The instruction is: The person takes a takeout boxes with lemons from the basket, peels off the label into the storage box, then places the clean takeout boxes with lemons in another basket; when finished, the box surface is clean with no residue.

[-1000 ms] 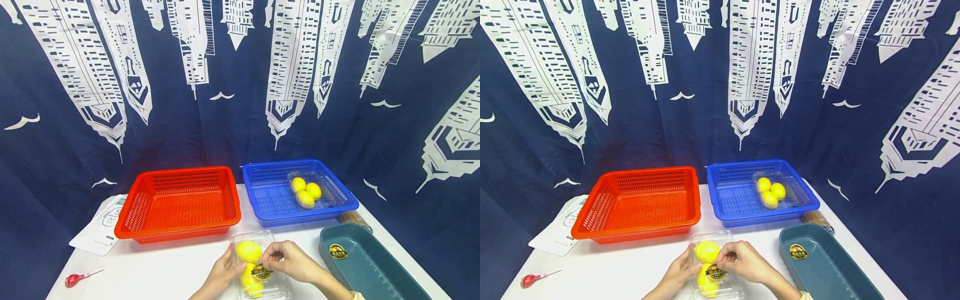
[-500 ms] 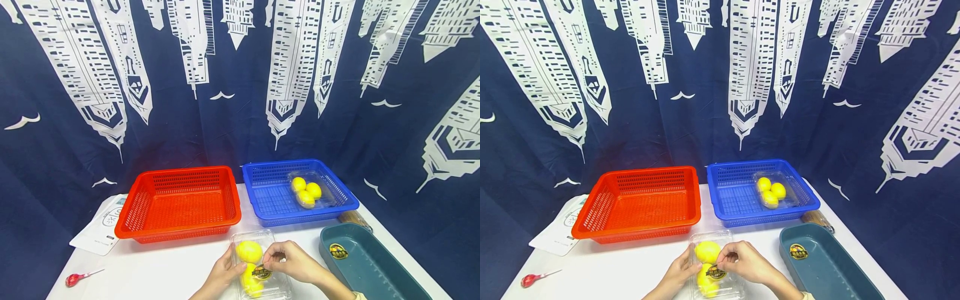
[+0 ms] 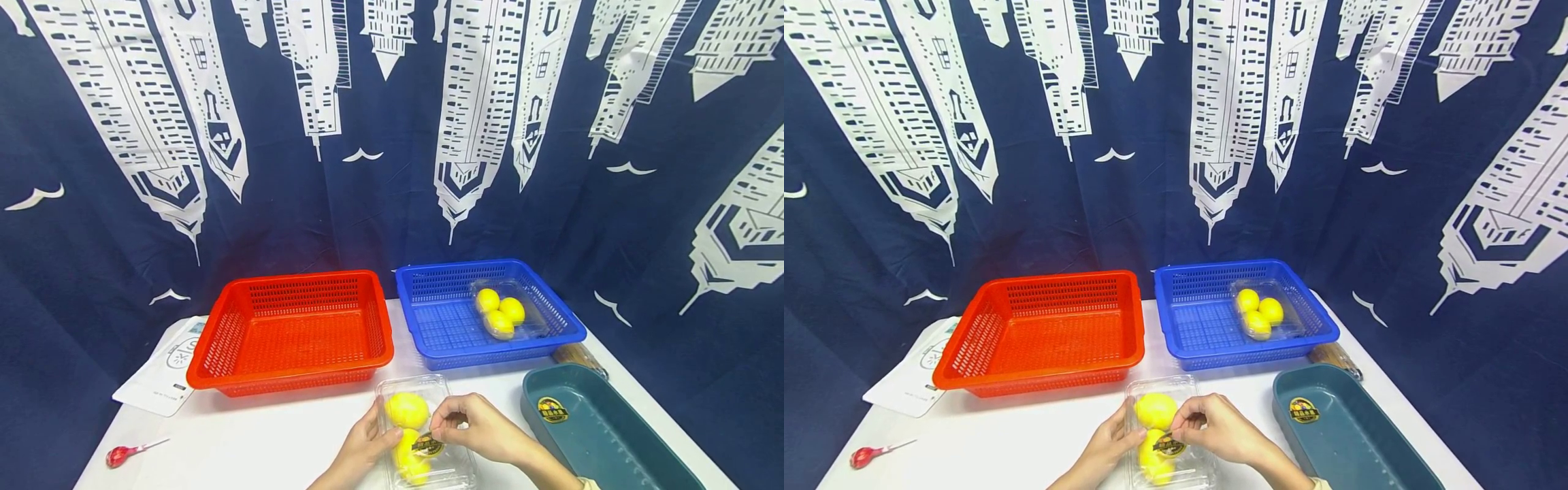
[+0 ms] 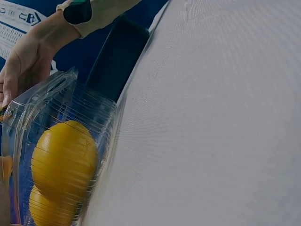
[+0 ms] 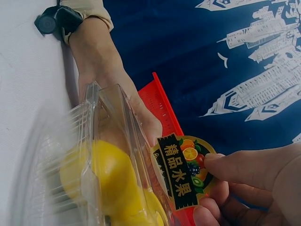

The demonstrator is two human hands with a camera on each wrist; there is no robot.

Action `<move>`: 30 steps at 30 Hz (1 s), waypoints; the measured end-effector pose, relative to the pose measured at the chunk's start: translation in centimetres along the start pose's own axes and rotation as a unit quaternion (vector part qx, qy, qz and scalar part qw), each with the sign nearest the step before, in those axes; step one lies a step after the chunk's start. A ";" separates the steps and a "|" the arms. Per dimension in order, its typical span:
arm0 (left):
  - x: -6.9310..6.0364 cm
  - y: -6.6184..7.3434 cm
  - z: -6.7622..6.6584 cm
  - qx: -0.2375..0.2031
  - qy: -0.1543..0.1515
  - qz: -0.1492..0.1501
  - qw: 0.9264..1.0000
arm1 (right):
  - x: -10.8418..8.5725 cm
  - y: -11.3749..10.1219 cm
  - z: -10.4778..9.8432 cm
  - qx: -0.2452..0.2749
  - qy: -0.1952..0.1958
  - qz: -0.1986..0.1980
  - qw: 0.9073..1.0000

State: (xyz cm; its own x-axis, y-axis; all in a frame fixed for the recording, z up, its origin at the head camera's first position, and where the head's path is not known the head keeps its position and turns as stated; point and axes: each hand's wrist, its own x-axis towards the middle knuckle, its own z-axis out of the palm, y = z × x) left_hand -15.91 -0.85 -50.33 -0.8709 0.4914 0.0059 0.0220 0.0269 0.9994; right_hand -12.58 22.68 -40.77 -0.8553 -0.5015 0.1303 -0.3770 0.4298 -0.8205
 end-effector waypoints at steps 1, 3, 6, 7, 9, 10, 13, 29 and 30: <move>0.0 0.0 0.0 0.002 0.001 -0.001 1.000 | 0.0 0.0 0.0 0.001 0.000 0.001 1.000; 0.0 0.0 0.0 0.003 0.001 -0.002 1.000 | -0.1 0.0 0.0 0.004 -0.001 -0.002 1.000; 0.0 0.0 0.0 0.001 0.001 -0.004 1.000 | -0.2 -0.1 0.0 0.009 -0.001 -0.009 1.000; 0.0 0.0 0.0 0.001 0.001 -0.004 1.000 | -0.2 -0.1 0.0 0.010 -0.001 -0.011 1.000; -0.1 0.0 0.0 0.000 0.001 -0.005 1.000 | -0.3 -0.1 -0.1 0.013 0.000 -0.014 1.000; -0.1 0.0 0.0 0.000 0.002 -0.004 1.000 | -0.3 -0.1 -0.1 0.015 0.000 -0.015 1.000; -0.1 0.0 0.0 0.000 0.001 -0.001 1.000 | -0.4 -0.1 -0.1 0.017 0.001 -0.019 1.000; -0.1 -0.1 0.0 0.001 -0.001 0.008 1.000 | -0.6 -0.2 -0.4 0.030 -0.012 -0.029 0.999; -0.1 -0.1 0.0 0.002 -0.001 0.009 1.000 | -0.6 -0.1 -0.5 0.032 -0.013 -0.029 0.999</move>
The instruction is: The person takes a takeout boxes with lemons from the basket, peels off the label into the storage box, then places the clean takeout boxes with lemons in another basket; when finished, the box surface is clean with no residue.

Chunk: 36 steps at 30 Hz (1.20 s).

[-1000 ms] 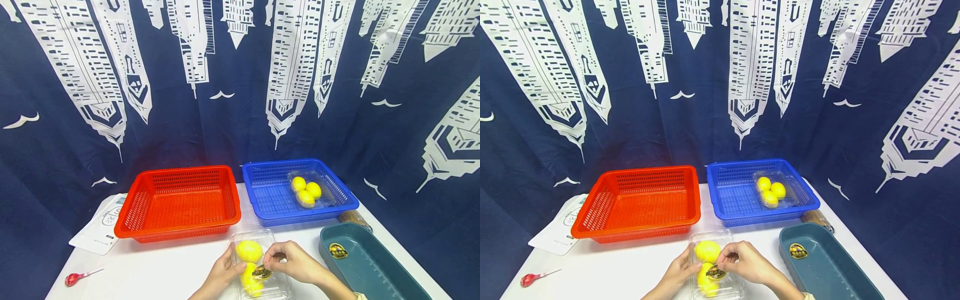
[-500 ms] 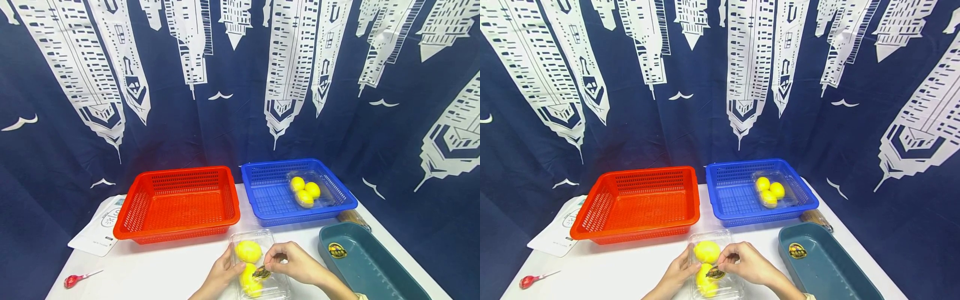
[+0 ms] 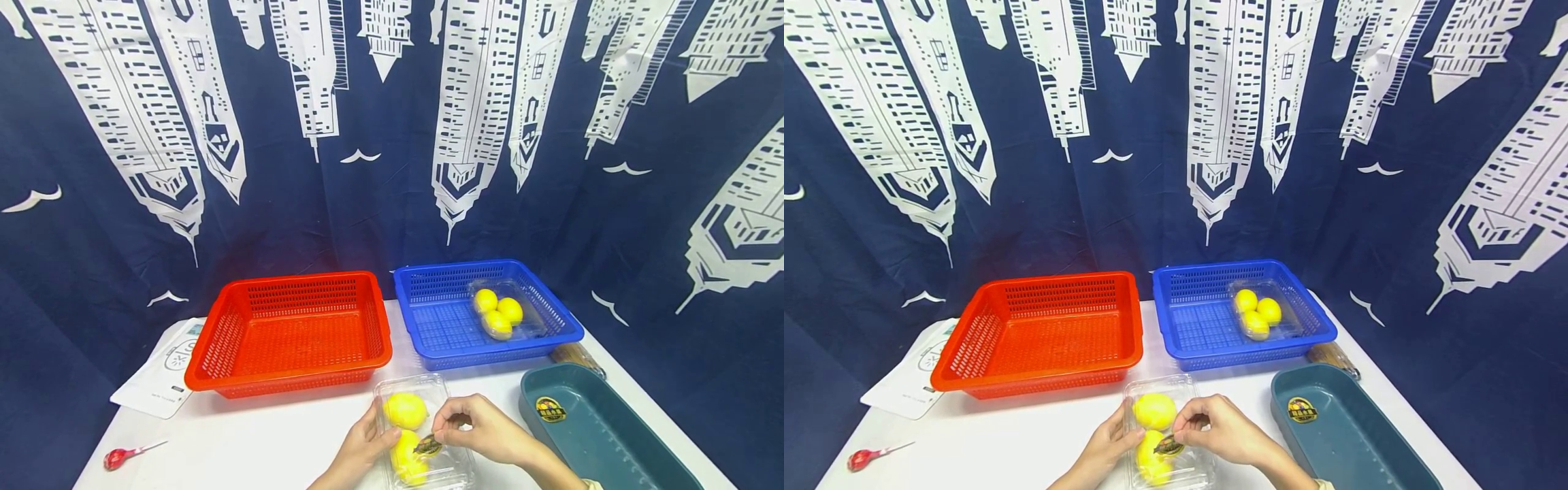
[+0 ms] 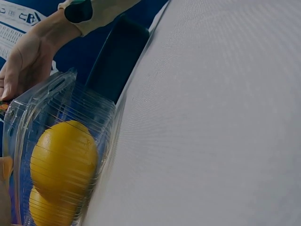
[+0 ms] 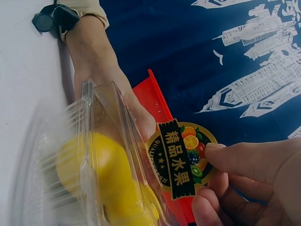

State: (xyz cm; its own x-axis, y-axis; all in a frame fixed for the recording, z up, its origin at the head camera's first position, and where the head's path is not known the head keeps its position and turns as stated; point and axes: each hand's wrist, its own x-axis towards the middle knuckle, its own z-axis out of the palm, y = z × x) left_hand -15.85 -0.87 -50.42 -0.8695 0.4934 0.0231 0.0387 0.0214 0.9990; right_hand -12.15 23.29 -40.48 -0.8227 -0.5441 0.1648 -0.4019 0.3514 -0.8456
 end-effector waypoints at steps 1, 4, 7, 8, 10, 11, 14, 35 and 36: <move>0.0 0.0 0.0 0.000 0.000 0.000 1.000 | 0.0 0.1 0.0 0.002 -0.001 0.001 1.000; 0.0 0.0 0.0 -0.002 -0.001 -0.004 1.000 | 0.0 0.2 -0.2 0.007 -0.004 -0.002 1.000; 0.0 -0.1 0.0 -0.004 0.000 -0.007 1.000 | 0.0 0.2 -0.2 0.012 -0.003 -0.005 1.000; 0.0 -0.1 -0.1 -0.004 0.000 -0.007 1.000 | 0.0 0.2 -0.2 0.013 -0.003 -0.005 1.000; 0.0 -0.1 0.0 -0.004 0.000 -0.007 1.000 | 0.0 0.2 -0.2 0.015 -0.002 -0.003 1.000; 0.0 -0.1 0.0 -0.003 0.000 -0.006 1.000 | 0.0 0.2 -0.2 0.017 -0.002 -0.003 1.000; 0.0 -0.1 0.0 -0.005 0.000 -0.005 1.000 | 0.0 0.2 -0.2 0.018 -0.002 -0.003 1.000; 0.0 0.1 0.1 0.000 0.000 -0.001 1.000 | 0.0 0.1 -0.4 0.036 0.000 0.003 0.999; 0.0 0.1 0.1 0.000 0.000 -0.001 1.000 | 0.0 0.1 -0.4 0.036 0.000 0.005 0.999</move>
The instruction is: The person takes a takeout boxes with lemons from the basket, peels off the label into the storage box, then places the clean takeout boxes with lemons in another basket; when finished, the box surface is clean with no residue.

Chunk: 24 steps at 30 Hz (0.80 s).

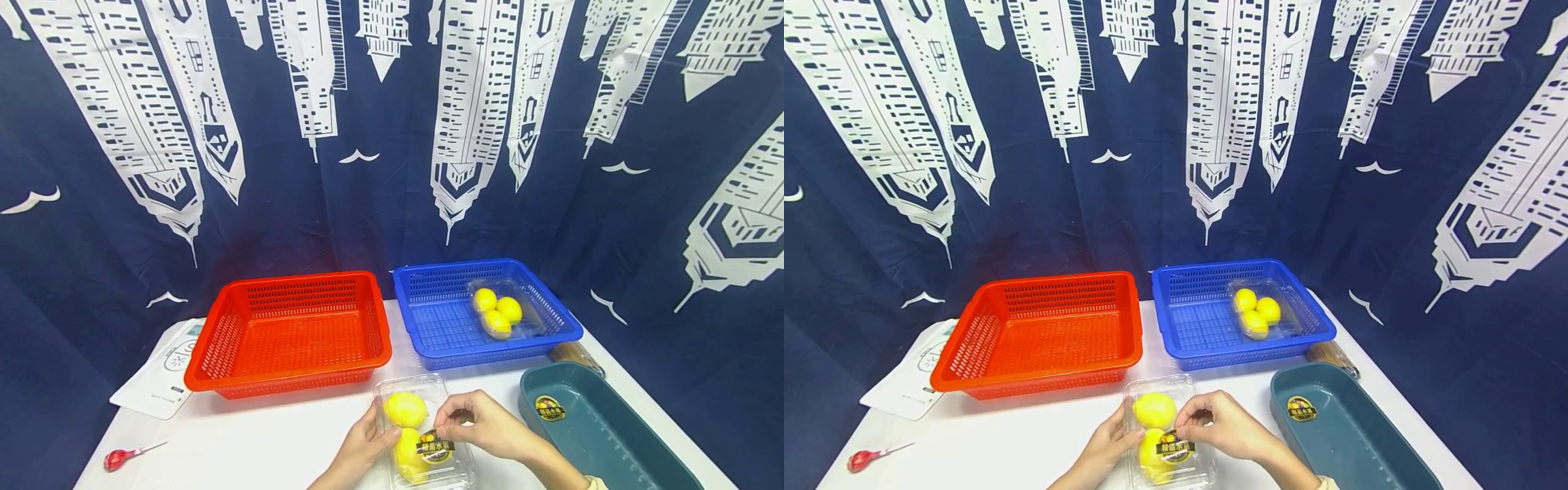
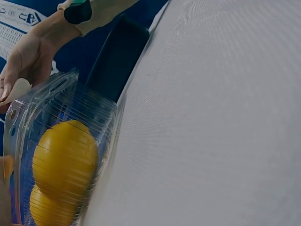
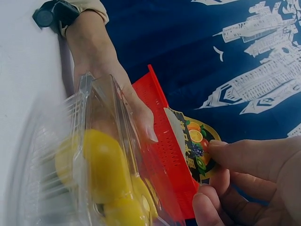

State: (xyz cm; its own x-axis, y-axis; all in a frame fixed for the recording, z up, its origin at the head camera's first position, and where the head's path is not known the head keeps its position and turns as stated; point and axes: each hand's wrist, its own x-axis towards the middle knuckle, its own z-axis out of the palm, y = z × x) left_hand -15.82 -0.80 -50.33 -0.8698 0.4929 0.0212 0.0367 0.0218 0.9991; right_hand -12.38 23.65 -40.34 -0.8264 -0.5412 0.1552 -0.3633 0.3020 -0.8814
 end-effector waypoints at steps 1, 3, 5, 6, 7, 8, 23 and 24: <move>0.0 0.0 0.0 -0.001 0.001 0.000 1.000 | 0.0 0.0 0.0 -0.001 0.000 0.001 1.000; 0.0 0.0 0.0 -0.002 0.001 0.002 1.000 | 0.0 0.0 -0.2 -0.002 0.001 0.004 1.000; 0.0 0.0 0.0 -0.003 0.003 0.002 1.000 | -0.1 0.0 -0.5 -0.005 0.002 0.007 1.000; 0.0 -0.1 0.0 -0.002 0.004 0.003 1.000 | -0.2 0.0 -0.7 -0.007 0.002 0.009 1.000; 0.0 -0.1 -0.1 -0.001 0.005 0.004 1.000 | -0.4 0.0 -0.9 -0.008 0.003 0.011 1.000; 0.0 -0.1 -0.1 0.001 0.006 0.003 1.000 | -0.5 0.0 -1.2 -0.010 0.005 0.019 1.000; 0.0 0.2 -0.1 -0.009 0.002 0.000 1.000 | -3.8 -0.3 -7.1 -0.054 0.051 0.056 0.996; 0.0 0.2 0.0 -0.010 0.002 0.000 1.000 | -4.0 -0.3 -7.5 -0.057 0.052 0.061 0.995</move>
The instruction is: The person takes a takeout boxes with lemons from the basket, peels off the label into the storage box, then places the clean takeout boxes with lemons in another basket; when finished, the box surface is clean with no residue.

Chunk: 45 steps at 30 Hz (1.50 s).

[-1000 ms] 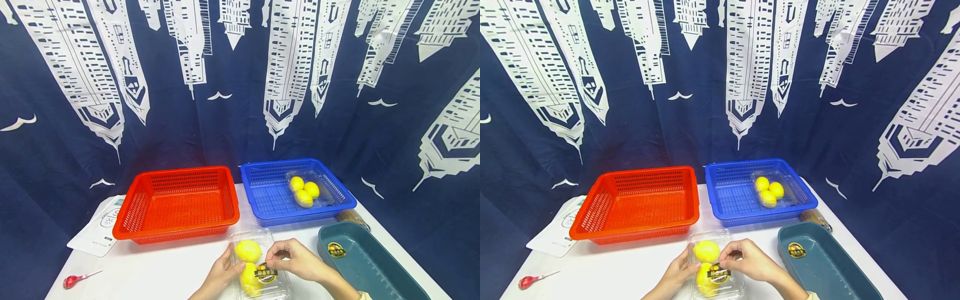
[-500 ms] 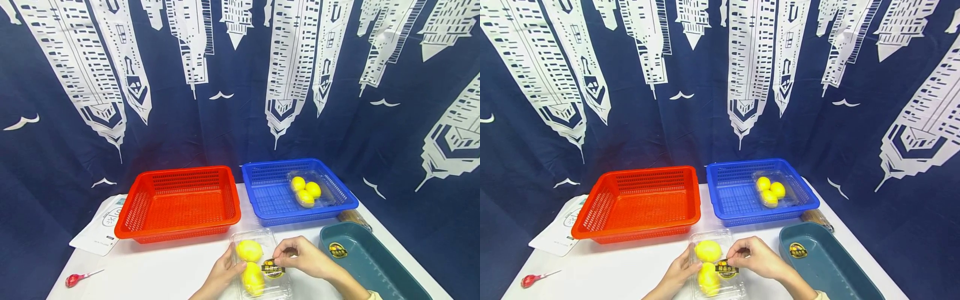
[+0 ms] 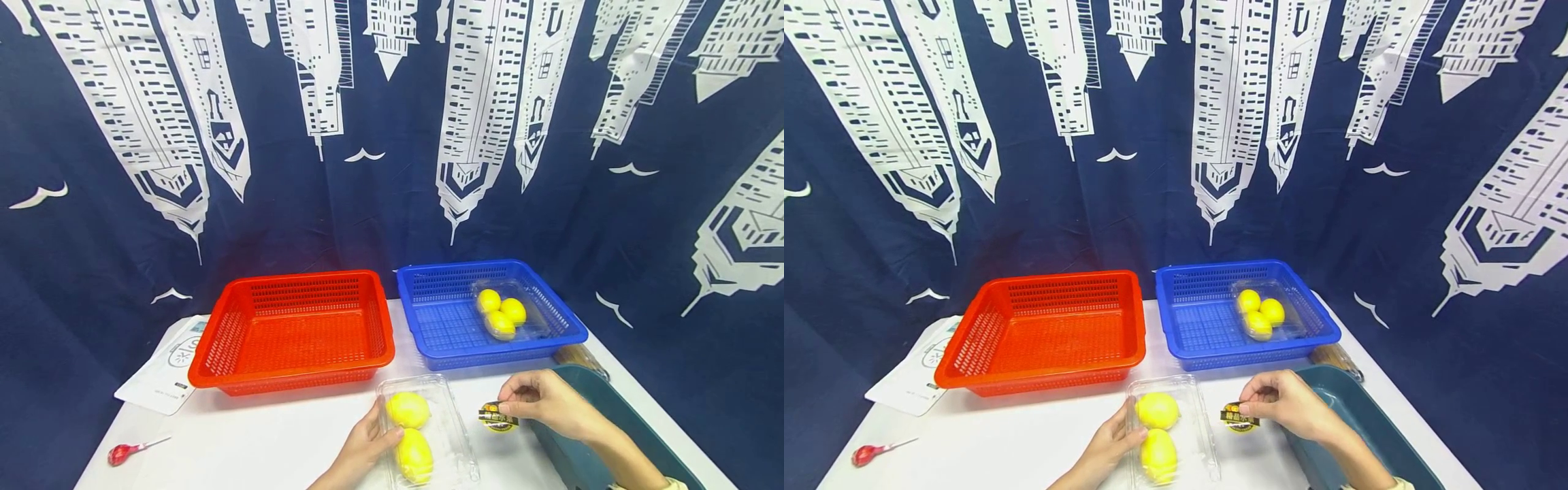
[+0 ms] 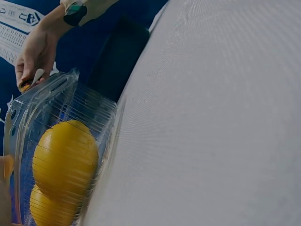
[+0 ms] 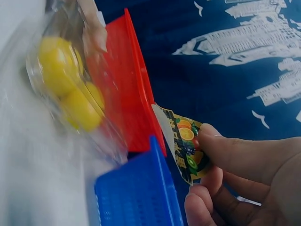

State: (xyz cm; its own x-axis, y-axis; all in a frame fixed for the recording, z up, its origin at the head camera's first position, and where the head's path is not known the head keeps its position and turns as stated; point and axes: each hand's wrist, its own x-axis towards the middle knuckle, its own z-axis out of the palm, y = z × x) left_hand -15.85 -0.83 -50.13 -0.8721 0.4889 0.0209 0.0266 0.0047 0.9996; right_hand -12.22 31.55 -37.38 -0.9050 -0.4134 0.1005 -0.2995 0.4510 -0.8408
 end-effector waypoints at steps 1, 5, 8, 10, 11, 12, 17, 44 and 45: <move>0.0 0.0 0.0 0.000 -0.001 0.000 1.000 | -0.1 0.0 -0.3 -0.004 0.000 0.006 1.000; 0.1 0.0 0.0 0.000 -0.002 -0.002 1.000 | -0.6 0.3 -1.6 -0.026 0.007 0.018 0.999; 0.1 0.0 0.0 0.005 -0.002 -0.001 1.000 | -1.0 0.7 -2.4 -0.039 0.010 0.019 0.999; 0.0 0.0 0.0 0.008 -0.001 0.001 1.000 | -1.3 1.1 -2.9 -0.047 0.013 0.017 0.999; 0.0 0.0 0.0 0.009 -0.001 0.001 1.000 | -1.5 1.2 -3.2 -0.048 0.012 0.017 0.999; 0.0 0.0 0.0 0.010 0.000 0.001 1.000 | -1.6 1.4 -3.5 -0.049 0.010 0.016 0.999; -0.1 0.0 0.0 0.011 0.002 0.002 1.000 | -2.3 2.1 -4.9 -0.048 -0.007 0.014 0.999; 0.0 -0.1 0.0 0.009 0.002 0.005 1.000 | -4.1 10.4 -6.6 -0.169 -0.036 0.078 0.982; 0.0 -0.1 0.0 0.009 0.002 0.006 1.000 | -4.1 10.4 -6.5 -0.180 -0.035 0.090 0.979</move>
State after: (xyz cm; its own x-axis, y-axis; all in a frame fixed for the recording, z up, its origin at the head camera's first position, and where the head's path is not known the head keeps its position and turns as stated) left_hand -15.84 -0.79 -50.19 -0.8737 0.4855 0.0323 0.0449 0.0143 0.9989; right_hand -13.61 43.08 -43.11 -0.9339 -0.3485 -0.0798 -0.2347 0.7660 -0.5985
